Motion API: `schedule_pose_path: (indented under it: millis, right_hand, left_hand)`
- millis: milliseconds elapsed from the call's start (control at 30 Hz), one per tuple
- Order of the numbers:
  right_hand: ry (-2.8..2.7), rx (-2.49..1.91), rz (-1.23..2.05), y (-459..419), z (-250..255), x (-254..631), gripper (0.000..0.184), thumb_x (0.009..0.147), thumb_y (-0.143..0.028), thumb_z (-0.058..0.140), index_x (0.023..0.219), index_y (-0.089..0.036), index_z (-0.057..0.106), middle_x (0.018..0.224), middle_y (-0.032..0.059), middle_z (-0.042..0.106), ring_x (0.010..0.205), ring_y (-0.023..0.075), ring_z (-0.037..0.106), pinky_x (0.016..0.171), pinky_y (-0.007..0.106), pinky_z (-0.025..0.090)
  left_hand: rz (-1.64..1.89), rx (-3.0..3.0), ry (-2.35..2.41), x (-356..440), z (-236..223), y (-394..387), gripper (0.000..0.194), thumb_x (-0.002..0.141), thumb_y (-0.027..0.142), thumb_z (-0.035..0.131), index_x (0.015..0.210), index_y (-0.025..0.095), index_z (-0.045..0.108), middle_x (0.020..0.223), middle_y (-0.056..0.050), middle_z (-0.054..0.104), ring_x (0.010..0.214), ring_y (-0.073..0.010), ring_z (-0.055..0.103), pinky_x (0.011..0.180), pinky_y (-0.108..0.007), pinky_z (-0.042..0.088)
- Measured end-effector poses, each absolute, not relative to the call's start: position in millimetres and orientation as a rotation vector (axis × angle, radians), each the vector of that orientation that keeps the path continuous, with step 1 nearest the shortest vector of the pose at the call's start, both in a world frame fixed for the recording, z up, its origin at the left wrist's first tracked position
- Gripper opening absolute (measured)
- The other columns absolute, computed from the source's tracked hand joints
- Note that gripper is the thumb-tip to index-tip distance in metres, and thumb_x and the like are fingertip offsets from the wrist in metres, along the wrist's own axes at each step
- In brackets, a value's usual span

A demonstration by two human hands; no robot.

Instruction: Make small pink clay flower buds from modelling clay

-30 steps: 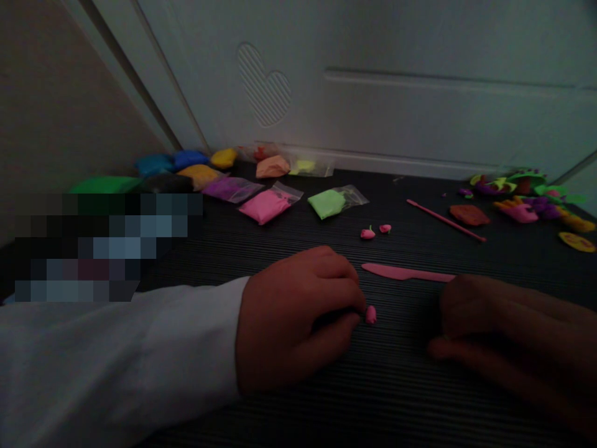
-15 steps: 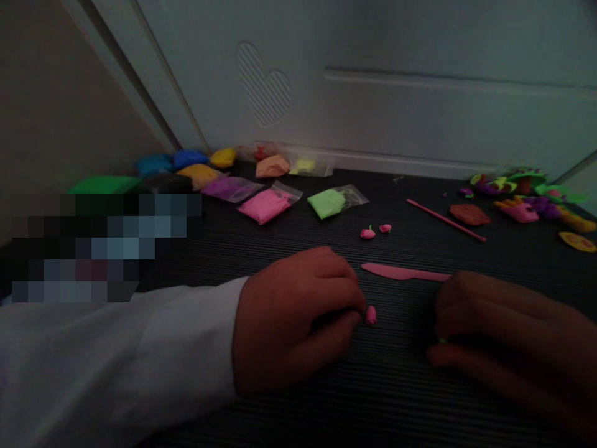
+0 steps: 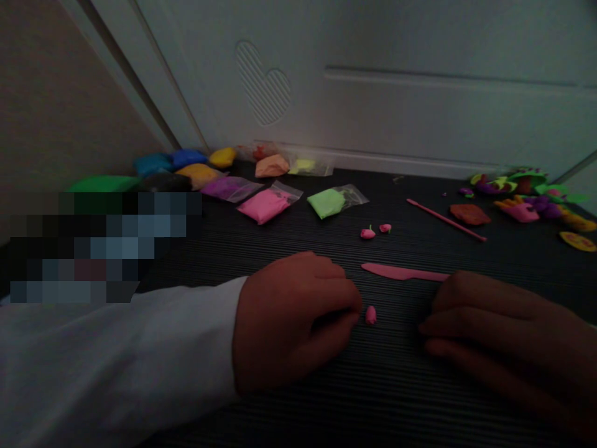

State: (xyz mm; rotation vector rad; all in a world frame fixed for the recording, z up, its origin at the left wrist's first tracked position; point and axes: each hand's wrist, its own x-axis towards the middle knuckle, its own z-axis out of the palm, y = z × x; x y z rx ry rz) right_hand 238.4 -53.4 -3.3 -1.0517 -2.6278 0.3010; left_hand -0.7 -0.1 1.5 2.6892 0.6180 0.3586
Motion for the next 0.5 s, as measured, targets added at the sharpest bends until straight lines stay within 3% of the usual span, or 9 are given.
schedule_pose_path:
  millis: [500]
  right_hand:
    - [-2.645,-1.010,0.270,-49.7,-4.6,239.5,0.011,0.080,-0.019,0.050,0.090,-0.021,0.054,0.079,0.0007,0.057,0.070,0.0110,0.055,0.059,0.022,0.046]
  left_hand:
    - [0.335,2.669,0.636,-1.3,1.7,0.4,0.013,0.078,0.015,0.048,0.086,0.016,0.059,0.074,0.000,0.053,0.070,-0.0137,0.044,0.063,-0.027,0.029]
